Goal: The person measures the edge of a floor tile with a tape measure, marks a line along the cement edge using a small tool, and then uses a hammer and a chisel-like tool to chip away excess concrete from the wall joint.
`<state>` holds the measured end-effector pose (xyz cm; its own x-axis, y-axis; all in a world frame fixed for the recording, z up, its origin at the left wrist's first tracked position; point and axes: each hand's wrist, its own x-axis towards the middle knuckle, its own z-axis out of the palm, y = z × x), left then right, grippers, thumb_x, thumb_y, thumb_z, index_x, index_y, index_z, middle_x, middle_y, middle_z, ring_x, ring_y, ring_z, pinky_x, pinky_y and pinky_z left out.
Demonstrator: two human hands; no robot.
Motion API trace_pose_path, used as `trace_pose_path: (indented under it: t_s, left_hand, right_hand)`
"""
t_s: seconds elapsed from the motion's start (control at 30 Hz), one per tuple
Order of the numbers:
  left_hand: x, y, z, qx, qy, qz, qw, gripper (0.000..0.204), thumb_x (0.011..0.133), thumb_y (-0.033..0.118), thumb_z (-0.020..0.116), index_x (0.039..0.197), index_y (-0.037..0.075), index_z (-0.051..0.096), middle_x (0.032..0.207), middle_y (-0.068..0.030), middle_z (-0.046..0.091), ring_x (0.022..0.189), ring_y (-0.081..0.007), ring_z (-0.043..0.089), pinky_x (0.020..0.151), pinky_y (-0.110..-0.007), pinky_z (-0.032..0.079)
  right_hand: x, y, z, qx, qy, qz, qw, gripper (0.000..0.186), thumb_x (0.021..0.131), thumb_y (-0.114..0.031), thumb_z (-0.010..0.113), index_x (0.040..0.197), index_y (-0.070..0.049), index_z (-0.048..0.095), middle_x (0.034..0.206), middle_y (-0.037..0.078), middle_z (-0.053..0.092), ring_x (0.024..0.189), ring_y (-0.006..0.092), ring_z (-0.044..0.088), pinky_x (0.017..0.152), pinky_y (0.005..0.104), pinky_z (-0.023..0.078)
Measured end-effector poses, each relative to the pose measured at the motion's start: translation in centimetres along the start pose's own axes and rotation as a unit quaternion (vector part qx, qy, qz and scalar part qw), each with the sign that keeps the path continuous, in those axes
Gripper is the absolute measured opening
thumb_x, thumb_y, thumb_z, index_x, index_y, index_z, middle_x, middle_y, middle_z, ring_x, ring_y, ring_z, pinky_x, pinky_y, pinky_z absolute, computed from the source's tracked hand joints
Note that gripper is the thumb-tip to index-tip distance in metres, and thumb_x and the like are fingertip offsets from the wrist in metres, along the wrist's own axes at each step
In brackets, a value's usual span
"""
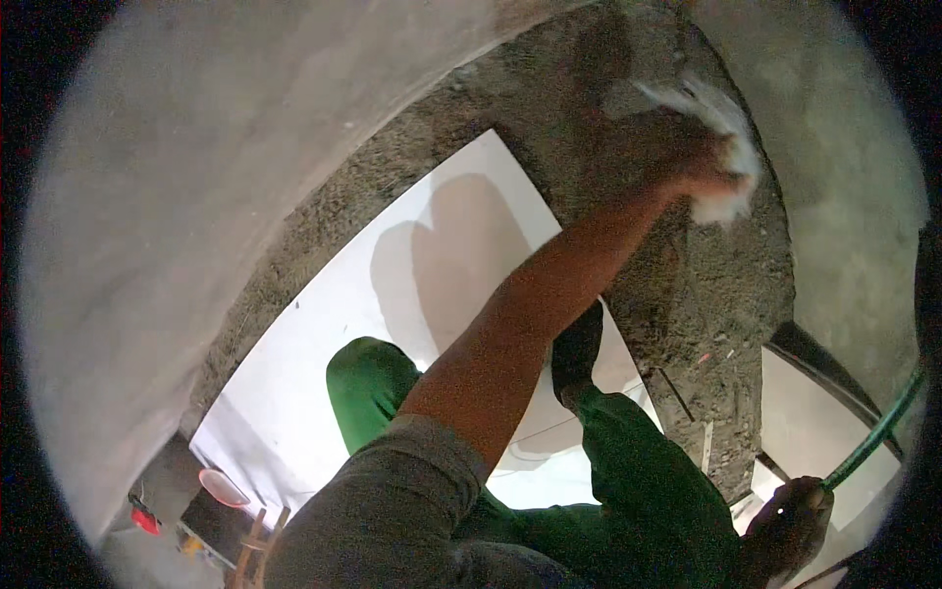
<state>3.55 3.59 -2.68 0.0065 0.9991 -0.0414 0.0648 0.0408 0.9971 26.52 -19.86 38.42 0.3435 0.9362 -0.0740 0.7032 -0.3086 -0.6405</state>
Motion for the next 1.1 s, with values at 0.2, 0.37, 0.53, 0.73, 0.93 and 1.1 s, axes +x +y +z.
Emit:
trace_pose_path:
  t_s: [0.2,0.37,0.53,0.73,0.93,1.1]
  left_hand:
    - [-10.7,0.8,-8.9,0.207,0.058,0.086,0.973,0.078,0.093,0.051,0.065,0.154,0.008,0.041,0.16,-0.0307,0.031,0.148,-0.0521,0.028,0.119,-0.065,0.027]
    - [-21.2,-10.0,-26.3,0.454,0.136,-0.007,0.881,0.062,0.097,0.035,0.064,0.15,0.008,0.046,0.156,-0.0254,0.039,0.146,-0.0504,0.033,0.119,-0.062,0.03]
    - [-34.8,-10.7,-34.1,0.587,0.2,-0.037,0.784,0.056,0.099,0.029,0.06,0.149,0.009,0.046,0.153,-0.0217,0.045,0.148,-0.046,0.033,0.124,-0.057,0.025]
    - [-49.0,-10.0,-34.8,0.622,0.372,-0.221,0.653,0.053,0.093,0.021,0.062,0.143,0.008,0.051,0.149,-0.0166,0.05,0.141,-0.0409,0.044,0.116,-0.06,0.034]
    - [-52.4,-9.8,-38.5,0.544,0.339,-0.17,0.749,0.056,0.088,0.024,0.066,0.141,0.012,0.056,0.142,-0.0192,0.056,0.135,-0.0423,0.05,0.111,-0.059,0.039]
    - [-54.0,-7.3,-39.6,0.458,0.36,-0.408,0.703,0.055,0.088,0.036,0.064,0.14,0.016,0.06,0.137,-0.0158,0.061,0.129,-0.0422,0.054,0.106,-0.058,0.043]
  right_hand:
    - [2.5,4.1,-2.3,0.126,-0.012,0.011,0.992,0.024,0.103,-0.024,0.065,0.094,-0.002,0.061,0.083,0.004,0.058,0.081,0.0143,0.056,0.077,0.0277,0.048]
    - [1.8,1.4,0.8,0.118,0.019,0.0,0.993,0.024,0.102,-0.026,0.066,0.099,-0.003,0.06,0.09,0.006,0.058,0.086,0.0151,0.056,0.08,0.0294,0.047]
    - [0.7,-1.2,3.4,0.096,0.031,-0.008,0.995,0.025,0.1,-0.027,0.067,0.104,-0.003,0.06,0.096,0.008,0.057,0.092,0.0158,0.055,0.084,0.0312,0.046]
    - [-0.7,-3.7,5.5,0.085,0.028,-0.026,0.996,0.029,0.098,-0.029,0.069,0.11,-0.004,0.06,0.104,0.011,0.057,0.099,0.0167,0.054,0.088,0.0332,0.046]
    - [-1.9,-4.8,6.8,0.079,0.021,-0.035,0.996,0.034,0.096,-0.031,0.07,0.116,-0.005,0.059,0.112,0.013,0.057,0.106,0.0176,0.053,0.092,0.0353,0.045]
    - [-2.6,-5.1,6.9,0.07,0.03,-0.037,0.996,0.039,0.094,-0.032,0.072,0.12,-0.006,0.059,0.119,0.015,0.056,0.111,0.0183,0.053,0.096,0.0371,0.044]
